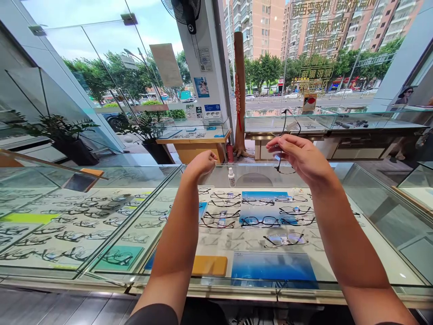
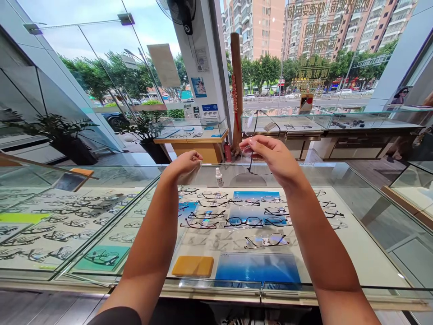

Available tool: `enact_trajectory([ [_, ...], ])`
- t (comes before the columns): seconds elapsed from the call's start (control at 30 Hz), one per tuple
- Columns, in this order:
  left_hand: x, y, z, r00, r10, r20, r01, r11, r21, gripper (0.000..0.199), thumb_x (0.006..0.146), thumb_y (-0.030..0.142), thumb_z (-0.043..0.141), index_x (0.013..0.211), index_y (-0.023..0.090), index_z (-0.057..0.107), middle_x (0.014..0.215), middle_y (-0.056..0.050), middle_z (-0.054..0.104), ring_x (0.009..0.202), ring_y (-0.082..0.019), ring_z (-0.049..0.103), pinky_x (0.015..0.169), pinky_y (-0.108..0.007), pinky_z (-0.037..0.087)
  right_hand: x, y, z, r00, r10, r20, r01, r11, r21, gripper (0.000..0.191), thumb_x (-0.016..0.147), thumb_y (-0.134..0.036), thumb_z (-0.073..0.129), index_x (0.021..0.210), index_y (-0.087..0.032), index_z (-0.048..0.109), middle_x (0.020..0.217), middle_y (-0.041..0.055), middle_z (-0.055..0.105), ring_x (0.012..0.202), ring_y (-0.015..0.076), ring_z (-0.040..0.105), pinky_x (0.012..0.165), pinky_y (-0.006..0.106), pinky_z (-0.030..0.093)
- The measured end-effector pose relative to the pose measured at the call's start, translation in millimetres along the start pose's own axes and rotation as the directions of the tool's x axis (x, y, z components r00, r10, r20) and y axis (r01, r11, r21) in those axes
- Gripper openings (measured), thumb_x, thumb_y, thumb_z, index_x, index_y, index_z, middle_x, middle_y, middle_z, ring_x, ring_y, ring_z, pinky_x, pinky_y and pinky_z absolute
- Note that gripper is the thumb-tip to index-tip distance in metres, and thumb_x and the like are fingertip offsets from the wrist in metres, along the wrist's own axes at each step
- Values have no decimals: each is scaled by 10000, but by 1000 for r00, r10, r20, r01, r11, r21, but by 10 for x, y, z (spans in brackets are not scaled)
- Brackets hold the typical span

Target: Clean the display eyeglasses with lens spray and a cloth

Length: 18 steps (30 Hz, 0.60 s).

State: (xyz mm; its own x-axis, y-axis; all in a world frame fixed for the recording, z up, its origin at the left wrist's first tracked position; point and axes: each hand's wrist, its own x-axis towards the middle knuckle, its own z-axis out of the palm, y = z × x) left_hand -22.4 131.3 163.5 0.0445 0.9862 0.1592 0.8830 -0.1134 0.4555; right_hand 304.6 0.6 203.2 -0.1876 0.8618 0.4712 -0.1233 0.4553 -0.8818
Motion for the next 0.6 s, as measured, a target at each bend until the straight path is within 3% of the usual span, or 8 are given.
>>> enact_trajectory([
  [0.1,-211,200,-164,987,116,-114,-126,989,-82,310,932,200,566,1218,206,685,1121,-63,729,959,-215,654,845,-305,483,-4,-5,8,1000,3,-5,-3,1000,2,287,909,-551,818,948,-267,830,1115,58,773,1032,210,680,980,401,563],
  [0.17,-360,368,-213,952,253,-172,-291,922,-256,266,952,235,598,1197,194,696,1032,-57,713,897,-196,636,831,-309,489,-8,0,11,1000,4,5,-4,1000,7,275,912,-544,820,946,-271,836,1100,57,775,1045,213,682,991,401,559],
  [0.3,-639,727,-214,842,482,-241,-516,591,-620,190,934,324,743,1060,182,726,986,-54,720,856,-153,635,785,-280,498,-15,27,-2,996,-13,84,13,1000,-8,231,953,-516,790,984,-297,854,1140,46,769,1112,212,678,1037,389,534],
  [0.47,-855,1015,-162,763,579,-288,-521,286,-804,273,842,384,905,950,188,748,937,-36,722,839,-135,647,769,-266,513,-35,16,-10,968,-53,247,44,998,41,198,995,-481,756,1013,-314,860,1206,40,772,1250,228,656,1162,425,479],
  [0.6,-854,1090,-50,752,583,-308,-463,135,-876,334,793,451,947,900,217,734,922,-20,693,865,-144,653,793,-272,536,-65,-1,19,939,-47,341,14,995,98,214,993,-493,751,993,-310,861,1229,53,777,1304,255,650,1202,465,471],
])
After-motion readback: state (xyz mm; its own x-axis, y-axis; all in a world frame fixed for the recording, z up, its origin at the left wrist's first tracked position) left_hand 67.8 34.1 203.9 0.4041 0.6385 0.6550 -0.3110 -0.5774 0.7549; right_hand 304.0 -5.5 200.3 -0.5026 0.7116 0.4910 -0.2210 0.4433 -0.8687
